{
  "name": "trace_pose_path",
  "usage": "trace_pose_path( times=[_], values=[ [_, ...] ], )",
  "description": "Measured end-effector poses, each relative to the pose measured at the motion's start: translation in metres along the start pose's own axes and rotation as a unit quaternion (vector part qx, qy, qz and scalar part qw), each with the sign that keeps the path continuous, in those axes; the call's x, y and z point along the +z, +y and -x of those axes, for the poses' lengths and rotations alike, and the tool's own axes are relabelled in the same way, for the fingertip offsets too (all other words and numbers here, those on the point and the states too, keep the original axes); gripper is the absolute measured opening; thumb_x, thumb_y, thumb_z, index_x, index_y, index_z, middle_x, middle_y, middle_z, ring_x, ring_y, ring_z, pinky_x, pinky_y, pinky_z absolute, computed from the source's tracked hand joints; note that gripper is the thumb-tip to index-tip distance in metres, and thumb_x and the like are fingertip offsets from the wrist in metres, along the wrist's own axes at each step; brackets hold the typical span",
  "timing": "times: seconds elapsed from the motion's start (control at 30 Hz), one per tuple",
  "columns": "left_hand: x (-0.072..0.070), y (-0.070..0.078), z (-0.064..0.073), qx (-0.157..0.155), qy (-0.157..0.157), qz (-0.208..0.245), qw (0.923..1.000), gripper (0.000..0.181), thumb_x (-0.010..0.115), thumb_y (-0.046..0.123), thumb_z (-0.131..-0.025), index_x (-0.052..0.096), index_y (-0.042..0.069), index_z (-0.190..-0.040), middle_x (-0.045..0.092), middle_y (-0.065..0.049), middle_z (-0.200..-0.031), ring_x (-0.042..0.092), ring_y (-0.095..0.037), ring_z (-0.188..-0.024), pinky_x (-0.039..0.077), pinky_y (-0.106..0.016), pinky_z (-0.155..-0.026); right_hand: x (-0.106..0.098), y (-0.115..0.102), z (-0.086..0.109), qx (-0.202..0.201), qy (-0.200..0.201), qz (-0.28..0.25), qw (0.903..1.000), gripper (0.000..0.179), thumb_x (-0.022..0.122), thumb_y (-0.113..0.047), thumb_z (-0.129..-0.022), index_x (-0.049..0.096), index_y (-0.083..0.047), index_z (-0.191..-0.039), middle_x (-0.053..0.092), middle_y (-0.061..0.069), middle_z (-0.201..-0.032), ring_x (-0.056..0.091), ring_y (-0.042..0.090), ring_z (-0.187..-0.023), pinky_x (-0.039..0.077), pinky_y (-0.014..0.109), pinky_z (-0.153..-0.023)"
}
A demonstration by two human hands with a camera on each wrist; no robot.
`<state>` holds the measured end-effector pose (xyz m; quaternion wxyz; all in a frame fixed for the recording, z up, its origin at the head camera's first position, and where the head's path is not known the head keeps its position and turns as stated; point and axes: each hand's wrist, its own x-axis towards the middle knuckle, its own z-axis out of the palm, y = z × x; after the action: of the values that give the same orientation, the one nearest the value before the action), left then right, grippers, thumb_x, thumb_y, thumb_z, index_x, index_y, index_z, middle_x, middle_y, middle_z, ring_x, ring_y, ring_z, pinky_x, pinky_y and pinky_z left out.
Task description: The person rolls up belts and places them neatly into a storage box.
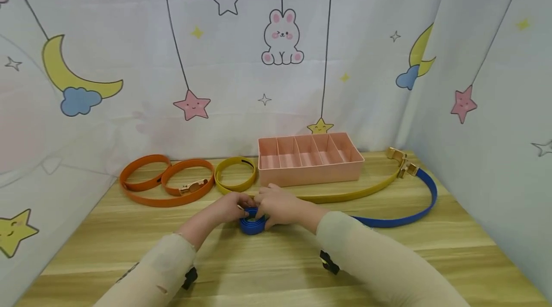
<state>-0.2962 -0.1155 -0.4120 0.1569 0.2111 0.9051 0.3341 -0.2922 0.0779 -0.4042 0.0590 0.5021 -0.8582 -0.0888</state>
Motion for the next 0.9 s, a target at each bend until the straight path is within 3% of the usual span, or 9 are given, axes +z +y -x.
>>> trace_pose_path(
  times=[0.17,0.3,0.4,0.53,0.67,0.77,0.9],
  values=[
    [-0.001,0.001,0.003,-0.022,0.004,0.011,0.9997,0.028,0.066,-0.001,-0.088,0.068,0.0,-0.116,0.066,-0.015,-0.109,0.061,-0.027,-0.101,0.052,-0.039,-0.082,0.001,-0.005,-0.005,-0.01,-0.006,0.012,0.9999,0.027,0.08,-0.047,-0.073,0.08,-0.03,-0.094,0.065,-0.014,-0.099,0.048,0.008,-0.088,0.031,0.026,-0.071],
    [0.0,0.001,0.003,-0.066,0.027,0.07,0.995,0.029,0.064,0.0,-0.089,0.066,-0.001,-0.117,0.066,-0.016,-0.108,0.063,-0.022,-0.088,0.054,-0.037,-0.075,0.001,-0.01,-0.009,-0.007,-0.01,0.03,0.9995,0.027,0.077,-0.052,-0.074,0.08,-0.028,-0.088,0.062,-0.014,-0.091,0.049,0.009,-0.086,0.032,0.025,-0.07],
    [0.001,0.002,0.004,-0.102,0.057,0.114,0.9866,0.027,0.065,0.004,-0.088,0.067,-0.001,-0.114,0.066,-0.014,-0.102,0.062,-0.019,-0.078,0.055,-0.034,-0.069,0.002,-0.013,-0.011,0.016,-0.017,0.028,0.9993,0.028,0.077,-0.054,-0.074,0.08,-0.027,-0.082,0.062,-0.015,-0.089,0.048,0.009,-0.084,0.031,0.025,-0.068],
    [0.005,0.007,0.006,-0.133,0.074,0.112,0.982,0.031,0.07,0.01,-0.084,0.065,-0.001,-0.113,0.064,-0.012,-0.092,0.061,-0.019,-0.07,0.055,-0.033,-0.064,0.002,-0.017,-0.016,0.067,-0.037,-0.008,0.997,0.026,0.08,-0.053,-0.072,0.078,-0.027,-0.076,0.064,-0.017,-0.089,0.045,0.007,-0.081,0.032,0.025,-0.069],
    [0.008,0.013,0.008,-0.145,0.07,0.087,0.983,0.039,0.074,0.012,-0.08,0.064,-0.003,-0.115,0.062,-0.012,-0.092,0.061,-0.02,-0.067,0.055,-0.033,-0.06,0.0,-0.02,-0.019,0.105,-0.045,-0.048,0.9923,0.024,0.083,-0.049,-0.071,0.074,-0.027,-0.066,0.063,-0.017,-0.082,0.043,0.006,-0.075,0.034,0.025,-0.071],
    [0.009,0.016,0.008,-0.148,0.075,0.074,0.9834,0.04,0.076,0.012,-0.079,0.065,-0.001,-0.115,0.061,-0.012,-0.093,0.06,-0.02,-0.066,0.054,-0.032,-0.059,-0.001,-0.021,-0.02,0.105,-0.043,-0.051,0.9922,0.024,0.083,-0.049,-0.071,0.074,-0.027,-0.065,0.061,-0.017,-0.078,0.043,0.006,-0.073,0.033,0.025,-0.071],
    [0.01,0.014,0.006,-0.152,0.078,0.089,0.9812,0.037,0.075,0.007,-0.077,0.067,0.002,-0.113,0.061,-0.011,-0.094,0.057,-0.02,-0.068,0.053,-0.032,-0.058,0.002,-0.019,-0.018,0.081,-0.039,-0.029,0.9955,0.024,0.081,-0.052,-0.071,0.079,-0.03,-0.08,0.063,-0.017,-0.084,0.044,0.006,-0.076,0.031,0.024,-0.068]
  ],
)
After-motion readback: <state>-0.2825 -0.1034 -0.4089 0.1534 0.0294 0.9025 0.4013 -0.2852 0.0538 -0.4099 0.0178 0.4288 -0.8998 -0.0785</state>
